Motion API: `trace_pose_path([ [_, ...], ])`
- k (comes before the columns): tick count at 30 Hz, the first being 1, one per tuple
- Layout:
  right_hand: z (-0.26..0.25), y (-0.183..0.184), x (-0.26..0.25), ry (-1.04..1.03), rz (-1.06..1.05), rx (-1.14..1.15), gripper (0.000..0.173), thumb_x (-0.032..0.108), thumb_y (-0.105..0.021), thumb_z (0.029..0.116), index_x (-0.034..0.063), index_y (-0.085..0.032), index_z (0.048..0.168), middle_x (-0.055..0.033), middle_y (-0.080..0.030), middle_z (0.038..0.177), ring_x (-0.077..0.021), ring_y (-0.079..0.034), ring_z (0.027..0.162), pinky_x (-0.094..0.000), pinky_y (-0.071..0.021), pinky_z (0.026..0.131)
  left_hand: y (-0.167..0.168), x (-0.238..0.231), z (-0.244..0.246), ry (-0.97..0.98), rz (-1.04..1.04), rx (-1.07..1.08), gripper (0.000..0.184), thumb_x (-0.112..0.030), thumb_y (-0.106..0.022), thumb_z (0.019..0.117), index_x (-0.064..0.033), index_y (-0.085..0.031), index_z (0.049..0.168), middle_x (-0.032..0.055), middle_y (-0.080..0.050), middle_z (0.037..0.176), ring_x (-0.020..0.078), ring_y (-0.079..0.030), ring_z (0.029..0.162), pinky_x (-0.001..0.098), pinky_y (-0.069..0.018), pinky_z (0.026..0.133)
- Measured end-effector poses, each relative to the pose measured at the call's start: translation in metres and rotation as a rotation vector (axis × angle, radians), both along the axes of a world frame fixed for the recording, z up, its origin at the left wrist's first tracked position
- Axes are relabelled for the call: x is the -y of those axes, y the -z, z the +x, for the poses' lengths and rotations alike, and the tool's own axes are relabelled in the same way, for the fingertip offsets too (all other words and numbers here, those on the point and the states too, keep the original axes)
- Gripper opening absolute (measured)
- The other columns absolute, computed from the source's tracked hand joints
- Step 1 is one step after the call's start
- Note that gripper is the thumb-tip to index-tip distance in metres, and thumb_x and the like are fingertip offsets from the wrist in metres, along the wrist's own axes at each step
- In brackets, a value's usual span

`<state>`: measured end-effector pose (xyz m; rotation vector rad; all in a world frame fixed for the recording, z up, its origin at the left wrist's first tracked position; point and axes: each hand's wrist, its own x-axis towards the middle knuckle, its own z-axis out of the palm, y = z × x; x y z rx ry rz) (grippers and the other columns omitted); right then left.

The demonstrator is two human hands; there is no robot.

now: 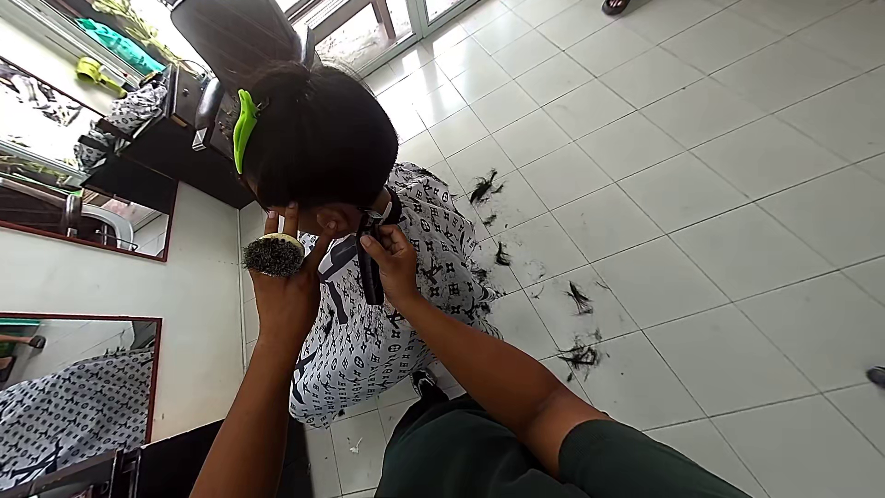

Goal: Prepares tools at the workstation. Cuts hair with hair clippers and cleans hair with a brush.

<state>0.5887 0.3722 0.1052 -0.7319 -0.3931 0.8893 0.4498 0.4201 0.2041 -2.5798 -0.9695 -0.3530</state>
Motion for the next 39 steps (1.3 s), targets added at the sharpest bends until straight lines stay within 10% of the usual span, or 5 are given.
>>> trace_pose_path([
  [29, 0.040, 0.004, 0.025, -0.278, -0.123, 0.070, 0.021, 0.016, -0.068, 0.0982, 0.0009, -0.066, 0.113, -0.0060, -0.069, 0.084, -0.0094, -0.065, 0.067, -0.0270, -0.0582, 0.064, 0.013, 0.006, 0.003, 0.193, -0.024, 0.188, 0.049, -0.008, -0.060, 0.0975, -0.0250, -0.060, 0.144, 0.0185, -0.028, 0.166, 0.0369, -0.022, 0.156, 0.0591, -0.0240, 0.121],
  [31, 0.062, 0.008, 0.045, -0.287, -0.168, 0.030, 0.020, 0.012, -0.063, 0.1000, -0.0018, -0.064, 0.114, -0.0088, -0.070, 0.086, -0.0140, -0.069, 0.069, -0.0302, -0.0609, 0.065, 0.032, 0.019, 0.012, 0.388, -0.021, 0.373, 0.031, -0.011, -0.060, 0.1000, -0.0159, -0.068, 0.130, 0.0194, -0.055, 0.144, 0.0326, -0.052, 0.137, 0.0497, -0.0435, 0.112],
  [33, 0.085, 0.013, 0.064, -0.224, -0.226, 0.022, 0.020, 0.011, -0.056, 0.1024, -0.0029, -0.062, 0.116, -0.0100, -0.071, 0.088, -0.0147, -0.069, 0.069, -0.0291, -0.0607, 0.064, 0.037, 0.036, 0.037, 0.368, -0.294, 0.352, 0.024, -0.015, -0.061, 0.0977, -0.0096, -0.076, 0.116, 0.0151, -0.073, 0.107, 0.0271, -0.072, 0.091, 0.0446, -0.0585, 0.075],
  [36, 0.111, 0.020, 0.087, -0.119, -0.292, 0.030, 0.019, 0.009, -0.050, 0.1052, -0.0033, -0.061, 0.113, -0.0097, -0.072, 0.085, -0.0151, -0.071, 0.068, -0.0289, -0.0615, 0.062, 0.014, 0.032, 0.083, 0.232, -1.057, 0.229, 0.030, -0.023, -0.062, 0.1023, -0.0044, -0.070, 0.125, 0.0081, -0.073, 0.091, 0.0144, -0.068, 0.073, 0.0334, -0.0572, 0.069],
  [39, 0.121, 0.021, 0.100, -0.055, -0.320, 0.041, 0.018, 0.009, -0.047, 0.1061, -0.0038, -0.059, 0.112, -0.0095, -0.071, 0.083, -0.0157, -0.071, 0.067, -0.0293, -0.0624, 0.061, 0.028, 0.020, 0.107, 0.294, -1.066, 0.639, 0.023, -0.012, -0.064, 0.1002, -0.0028, -0.070, 0.121, 0.0077, -0.072, 0.088, 0.0115, -0.067, 0.070, 0.0302, -0.0579, 0.065],
])
